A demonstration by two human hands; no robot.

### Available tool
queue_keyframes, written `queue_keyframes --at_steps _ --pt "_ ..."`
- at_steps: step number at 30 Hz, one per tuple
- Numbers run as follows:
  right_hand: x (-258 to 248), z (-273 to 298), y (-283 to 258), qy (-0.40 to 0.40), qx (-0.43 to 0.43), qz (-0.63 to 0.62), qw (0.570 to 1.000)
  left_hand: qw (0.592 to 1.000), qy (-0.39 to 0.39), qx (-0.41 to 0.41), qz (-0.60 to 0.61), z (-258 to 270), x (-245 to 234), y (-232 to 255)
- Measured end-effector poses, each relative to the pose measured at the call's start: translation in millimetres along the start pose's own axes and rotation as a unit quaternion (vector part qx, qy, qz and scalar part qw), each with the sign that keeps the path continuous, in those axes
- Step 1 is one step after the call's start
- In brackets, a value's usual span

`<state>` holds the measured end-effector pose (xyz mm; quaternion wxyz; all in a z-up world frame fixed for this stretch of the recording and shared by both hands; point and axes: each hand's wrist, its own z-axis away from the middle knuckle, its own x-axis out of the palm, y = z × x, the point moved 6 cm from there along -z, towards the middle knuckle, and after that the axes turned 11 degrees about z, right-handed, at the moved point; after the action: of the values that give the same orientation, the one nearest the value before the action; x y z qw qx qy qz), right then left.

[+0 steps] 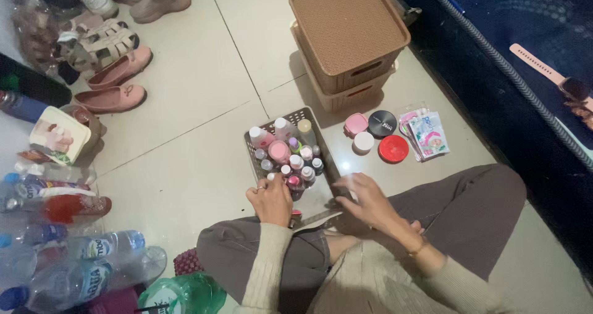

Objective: The person sits on the floor and organizes various cosmetic items, including bottles, tubes, and compacts, into a small plastic basket. They pick up each item, briefly inspect it, and place it into the basket, gradually filling it with the collected products.

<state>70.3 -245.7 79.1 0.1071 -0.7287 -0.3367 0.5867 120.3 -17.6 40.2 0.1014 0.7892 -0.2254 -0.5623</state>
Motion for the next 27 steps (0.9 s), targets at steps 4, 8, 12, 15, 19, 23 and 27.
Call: queue_keyframes --at_steps 4,8,12,15,19,23,27 --pt "38 -22 -10 -0.058 0.004 0.011 0.998 0.999 -0.025 0.02 -0.037 -2 4 4" --pt "72 -42 -19 -0.075 -0.013 0.063 0.995 1.0 -0.004 -0.015 0.019 0 -10 0" --pt "90 -58 -20 -0.019 -0.044 0.033 0.998 0.995 0.049 -0.065 0.06 16 -37 -12" --pt "106 -68 -17 -0.075 -0.036 0.085 0.993 0.99 0.097 -0.061 0.081 34 -45 -10" --pt "98 -73 -19 -0.087 -0.031 0.103 0.99 0.983 0.118 -0.061 0.13 53 -33 -10" --pt "67 -63 5 -0.061 0.038 0.04 0.997 0.977 0.112 -0.095 0.158 57 -14 -23" --pt "32 -46 91 -0.006 0.206 0.016 0.978 0.952 0.143 -0.112 0.245 63 -5 -33"
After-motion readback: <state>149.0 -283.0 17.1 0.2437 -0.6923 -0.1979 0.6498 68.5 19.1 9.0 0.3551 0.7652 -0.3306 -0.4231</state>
